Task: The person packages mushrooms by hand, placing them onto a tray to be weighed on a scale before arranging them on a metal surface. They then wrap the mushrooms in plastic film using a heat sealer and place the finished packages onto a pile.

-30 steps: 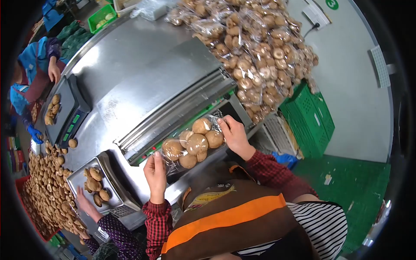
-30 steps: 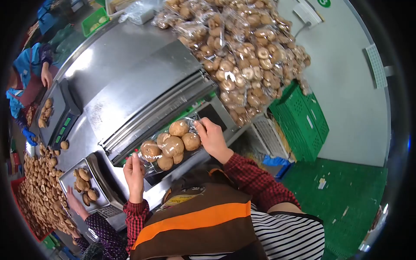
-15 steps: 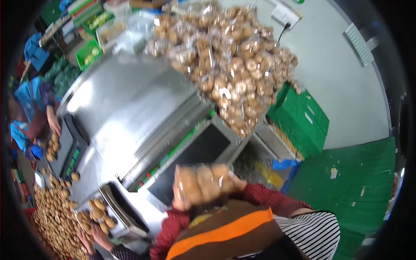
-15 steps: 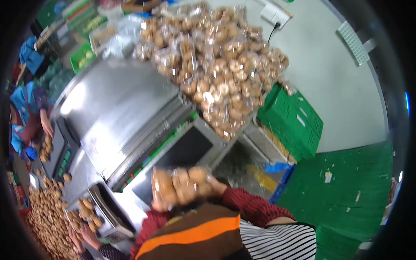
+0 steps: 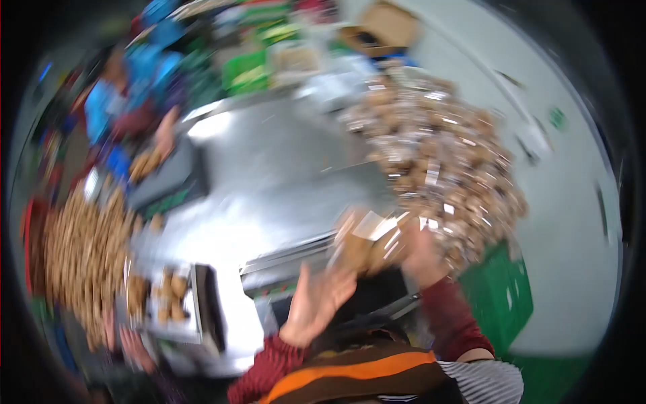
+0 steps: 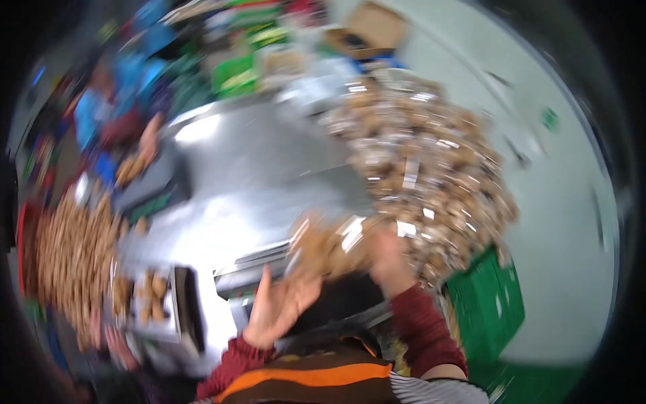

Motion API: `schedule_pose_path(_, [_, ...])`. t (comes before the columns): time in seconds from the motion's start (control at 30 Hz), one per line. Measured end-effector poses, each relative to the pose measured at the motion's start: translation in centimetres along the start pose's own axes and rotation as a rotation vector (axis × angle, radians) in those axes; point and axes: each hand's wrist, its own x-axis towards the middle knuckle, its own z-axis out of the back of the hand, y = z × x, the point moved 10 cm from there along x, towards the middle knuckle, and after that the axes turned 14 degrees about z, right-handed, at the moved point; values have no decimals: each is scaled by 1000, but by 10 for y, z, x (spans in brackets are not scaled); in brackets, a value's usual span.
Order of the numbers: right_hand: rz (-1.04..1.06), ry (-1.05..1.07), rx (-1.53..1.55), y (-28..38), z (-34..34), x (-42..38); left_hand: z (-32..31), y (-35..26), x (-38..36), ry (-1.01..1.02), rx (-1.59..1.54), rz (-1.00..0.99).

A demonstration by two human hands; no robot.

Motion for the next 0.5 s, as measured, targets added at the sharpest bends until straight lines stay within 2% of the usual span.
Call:
schedule_pose_path(0.03, [9,-117,60,-101,4,9,14,-27,-12,-193,135,-188])
schedule_pose_path(0.07, [-411,-258,896,-38,36,62,15,-56,-33,-289,294,-381])
schedule_pose_path(0.13, [-214,-586,1653,-126,62,153,37,-94,-84,-477,477,-582])
schedule_pose_path(0.2, [-492,-428,1779,-81,12,184,71,-122,-155,-763,583,-874])
schedule_pose_path(0.23, [-220,23,1891,-19,-30,197,82,-129,-208,-1190,665,-987])
schedule_pose_path(0.27, [-277,48,1664,9,-83,189,126,-125,-250,-1407,832,-1336])
schedule_pose_path(0.3, [-254,284,1535,68,-142,182,105,-122,-291,-1599,637,-1343])
schedule_pose_path(0.33, [129,390,952,153,-167,172,121,-121,-327,-2036,895,-1270])
schedule_pose_path(0.37, [234,629,926,197,-228,157,134,-122,-351,-2312,1044,-1107])
schedule_pose_path(0.4, [-52,800,1122,247,-287,137,155,-129,-370,-2326,1083,-1007])
schedule_pose_path(0.43, [65,883,1182,291,-343,123,168,-138,-383,-2263,1133,-948])
schedule_pose_path(0.47, [243,823,1119,331,-375,118,180,-148,-390,-2194,1178,-897])
schedule_pose_path(0.5, [356,743,908,355,-425,114,193,-157,-393,-2052,1179,-866])
